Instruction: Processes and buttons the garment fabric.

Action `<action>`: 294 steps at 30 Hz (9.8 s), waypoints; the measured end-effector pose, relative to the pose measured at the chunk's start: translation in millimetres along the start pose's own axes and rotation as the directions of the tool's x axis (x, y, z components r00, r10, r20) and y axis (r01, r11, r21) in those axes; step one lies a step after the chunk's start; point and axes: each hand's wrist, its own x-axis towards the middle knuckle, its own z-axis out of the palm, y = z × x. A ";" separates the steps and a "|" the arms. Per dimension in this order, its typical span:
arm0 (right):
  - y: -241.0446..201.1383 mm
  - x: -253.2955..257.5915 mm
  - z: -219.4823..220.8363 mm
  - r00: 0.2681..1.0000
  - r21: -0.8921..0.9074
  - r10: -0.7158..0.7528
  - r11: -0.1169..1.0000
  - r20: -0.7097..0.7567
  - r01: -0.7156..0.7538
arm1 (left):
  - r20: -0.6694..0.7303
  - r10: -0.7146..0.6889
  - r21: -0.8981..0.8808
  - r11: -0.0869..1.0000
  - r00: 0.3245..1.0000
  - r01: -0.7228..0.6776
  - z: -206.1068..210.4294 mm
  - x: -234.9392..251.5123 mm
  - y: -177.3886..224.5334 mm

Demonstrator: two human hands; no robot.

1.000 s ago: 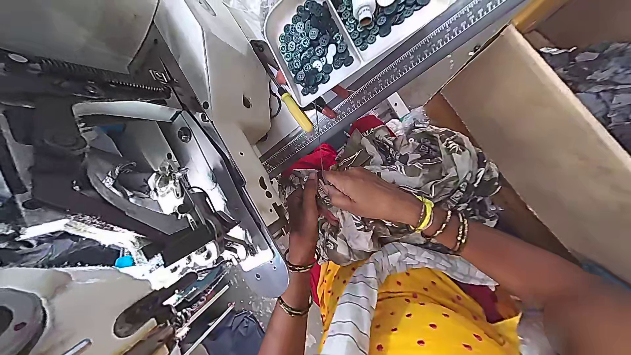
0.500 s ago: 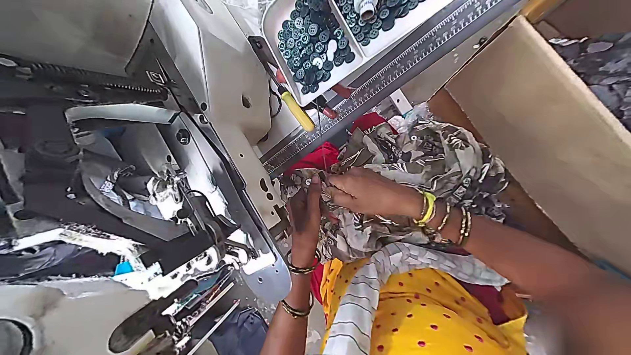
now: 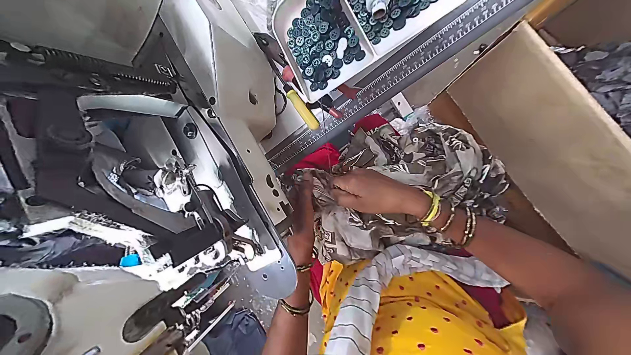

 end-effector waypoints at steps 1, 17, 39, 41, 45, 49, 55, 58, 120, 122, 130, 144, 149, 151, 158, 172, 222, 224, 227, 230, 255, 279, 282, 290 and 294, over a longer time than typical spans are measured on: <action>3.8 -1.8 -2.6 1.000 0.013 -0.009 1.000 0.002 0.009 | -0.033 0.009 0.026 1.000 0.999 -0.008 -2.0 3.3 -4.6; 7.9 -2.9 -9.9 0.997 0.032 -0.008 0.999 -0.083 0.011 | -0.034 -0.007 0.046 0.999 0.999 0.008 9.7 12.0 19.4; 29.9 -33.5 -5.8 0.963 -0.318 -0.072 0.948 -0.260 -0.014 | 0.128 -0.040 -0.418 0.904 0.991 0.091 -38.4 -40.6 -30.3; 24.7 -38.9 1.1 0.983 -0.440 -0.012 0.895 -0.184 -0.072 | 0.114 -0.015 -0.435 0.898 0.993 0.064 -47.8 -55.7 -41.9; 14.7 -63.2 7.3 0.962 -0.446 -0.051 0.892 -0.267 -0.077 | 0.139 0.181 -0.263 0.955 0.974 -0.140 -74.9 -81.3 -46.1; -3.8 -89.5 27.1 0.900 -0.540 -0.313 0.835 -0.304 0.108 | 0.151 0.444 -0.066 0.896 0.883 -0.439 -134.2 -81.1 -63.1; 3.1 -123.4 27.3 0.973 -0.594 -0.195 0.801 -0.127 0.082 | 0.157 0.473 0.421 0.762 0.867 -0.492 -197.0 -91.5 -118.1; 8.1 -131.1 29.0 0.996 -0.611 -0.073 0.791 -0.047 0.029 | 0.201 0.321 0.338 0.864 0.925 -0.373 -167.6 -100.6 -159.6; -49.4 -23.8 130.0 0.958 -0.341 0.176 0.936 0.225 -0.092 | -0.135 0.436 0.355 0.860 0.890 -0.367 -129.1 -143.0 -110.9; -51.9 -24.7 127.7 0.996 -0.355 0.092 0.932 0.024 -0.077 | -0.110 0.457 0.354 0.848 0.883 -0.395 -119.0 -151.8 -112.8; -77.6 -7.7 133.3 0.985 -0.505 -0.027 0.856 0.168 0.109 | -0.131 0.501 0.354 0.830 0.855 -0.432 -80.9 -170.6 -119.6; -39.8 -8.9 179.6 0.923 -0.839 -0.108 0.388 0.368 0.381 | 0.042 0.550 0.574 0.670 0.834 -0.471 -52.1 -183.4 -148.1; -35.3 -9.3 177.8 0.883 -0.767 -0.069 0.467 0.463 0.439 | 0.053 0.569 0.579 0.652 0.821 -0.490 -54.6 -184.4 -150.4; -39.4 -10.6 180.9 0.902 -0.804 0.028 0.465 0.431 0.370 | 0.060 0.578 0.579 0.644 0.814 -0.500 -54.7 -185.6 -151.9; -60.1 12.8 192.2 0.876 -0.873 0.405 0.487 0.262 0.036 | 0.106 0.554 0.576 0.643 0.826 -0.505 -57.1 -183.8 -149.9; -73.2 32.9 139.5 0.971 0.469 0.223 0.851 0.084 -0.236 | -0.086 0.284 0.210 0.942 0.955 -0.261 -93.4 -148.2 -125.2; -80.2 10.2 122.5 0.813 -0.424 -0.450 0.697 0.370 0.578 | 0.339 0.232 0.267 0.906 0.912 -0.330 -164.6 -150.3 -83.2; -83.2 8.9 122.2 0.833 -0.383 -0.406 0.751 0.375 0.538 | 0.332 0.249 0.149 0.938 0.910 -0.312 -163.7 -147.6 -87.1; -86.0 8.8 122.4 0.844 -0.369 -0.393 0.771 0.366 0.519 | 0.304 0.293 0.051 0.945 0.907 -0.323 -159.1 -146.1 -91.7; -95.5 7.1 126.0 0.855 -0.482 -0.352 0.714 0.380 0.508 | 0.252 0.295 0.201 0.915 0.922 -0.348 -150.4 -149.0 -90.7; -68.0 -21.5 162.5 0.833 -0.534 -0.553 0.702 0.009 0.471 | 0.062 0.334 0.114 0.934 0.940 -0.340 -134.5 -155.9 -78.3; -38.9 9.5 136.9 0.445 -0.684 -0.887 0.246 0.127 0.686 | 0.142 0.091 -0.245 0.968 0.986 -0.054 -123.0 -159.4 -71.5; -36.6 4.2 144.9 0.475 -0.700 -0.877 0.294 0.074 0.651 | 0.147 0.071 -0.266 0.963 0.987 -0.030 -122.0 -161.9 -72.6; -18.2 -7.5 167.7 0.588 -0.739 -0.808 0.377 0.031 0.558 | 0.246 -0.114 -0.419 0.883 0.962 0.212 -116.5 -157.6 -90.2; -18.0 -20.1 177.7 0.838 -0.588 -0.541 0.654 0.077 0.476 | 0.206 -0.144 -0.330 0.921 0.968 0.207 -115.5 -157.6 -102.2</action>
